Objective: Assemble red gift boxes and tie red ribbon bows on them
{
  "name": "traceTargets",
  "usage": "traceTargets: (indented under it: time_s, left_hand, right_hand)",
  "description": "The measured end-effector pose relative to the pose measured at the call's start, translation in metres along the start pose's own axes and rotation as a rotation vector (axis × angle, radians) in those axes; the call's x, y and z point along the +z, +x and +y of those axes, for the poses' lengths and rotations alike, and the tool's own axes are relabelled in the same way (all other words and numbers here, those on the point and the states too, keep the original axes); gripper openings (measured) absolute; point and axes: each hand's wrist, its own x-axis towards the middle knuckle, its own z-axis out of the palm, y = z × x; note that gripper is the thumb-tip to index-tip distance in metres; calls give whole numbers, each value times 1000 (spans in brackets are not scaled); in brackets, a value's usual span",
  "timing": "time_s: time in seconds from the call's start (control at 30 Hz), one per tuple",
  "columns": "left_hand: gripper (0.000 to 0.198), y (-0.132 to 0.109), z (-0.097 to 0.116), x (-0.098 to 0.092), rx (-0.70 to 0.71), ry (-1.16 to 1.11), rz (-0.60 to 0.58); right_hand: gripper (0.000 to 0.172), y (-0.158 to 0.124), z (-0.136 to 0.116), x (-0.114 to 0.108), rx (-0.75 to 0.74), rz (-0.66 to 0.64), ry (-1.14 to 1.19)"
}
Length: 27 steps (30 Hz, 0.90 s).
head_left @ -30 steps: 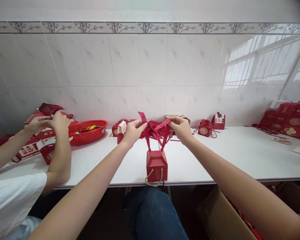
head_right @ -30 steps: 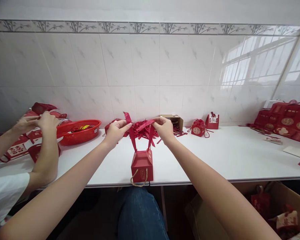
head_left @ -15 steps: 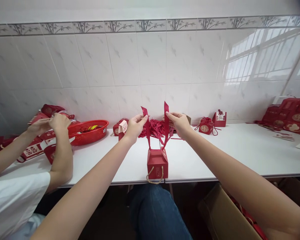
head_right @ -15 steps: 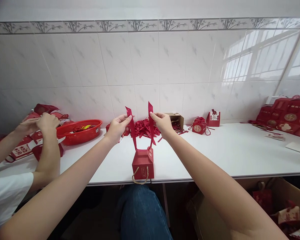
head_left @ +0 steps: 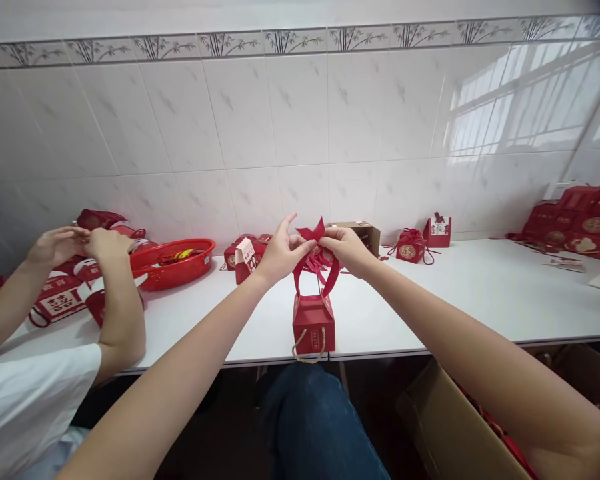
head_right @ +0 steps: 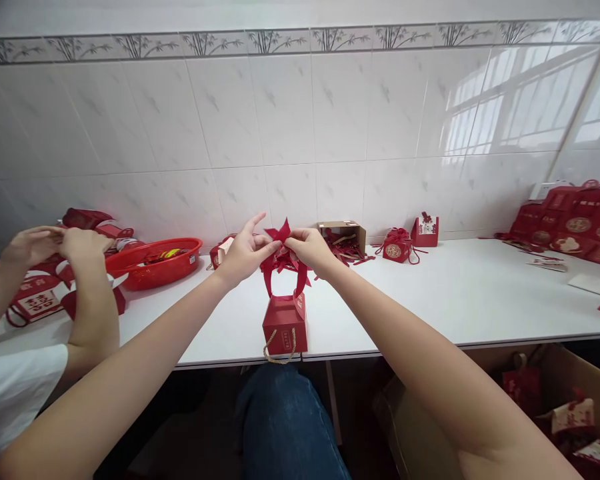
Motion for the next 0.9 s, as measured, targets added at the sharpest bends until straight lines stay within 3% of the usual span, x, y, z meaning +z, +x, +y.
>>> traceTargets:
  time_s: [0.17, 0.3, 0.4, 0.53, 0.67, 0.83, 0.9]
  left_hand:
    - [90, -2, 1, -1, -45, 39, -15]
    - [71, -3, 1, -4, -197, -38, -75]
    - [49, -3, -2, -6, -328, -130, -83]
    - [35, -2, -10, -10, -354, -206, 8]
    - [25, -1, -14, -13, -357, -271, 45]
    - [43, -9, -13, -9, -312, -241, 35]
    - [53, -14, -13, -6, -195, -101, 85]
  right_hand:
    - [14, -7, 6, -2, -70, -102, 10]
    - [26, -10, 13, -6, -135, -181, -56]
    - [25, -12, 21, -10, -301, -177, -285]
    - [23, -13, 32, -17, -614, -169, -719]
    - [32, -15, 37, -20, -726, -168, -969]
    - [32, -17, 41, -15, -705, -68, -991]
    - [28, -18, 43, -13, -646, 25, -879]
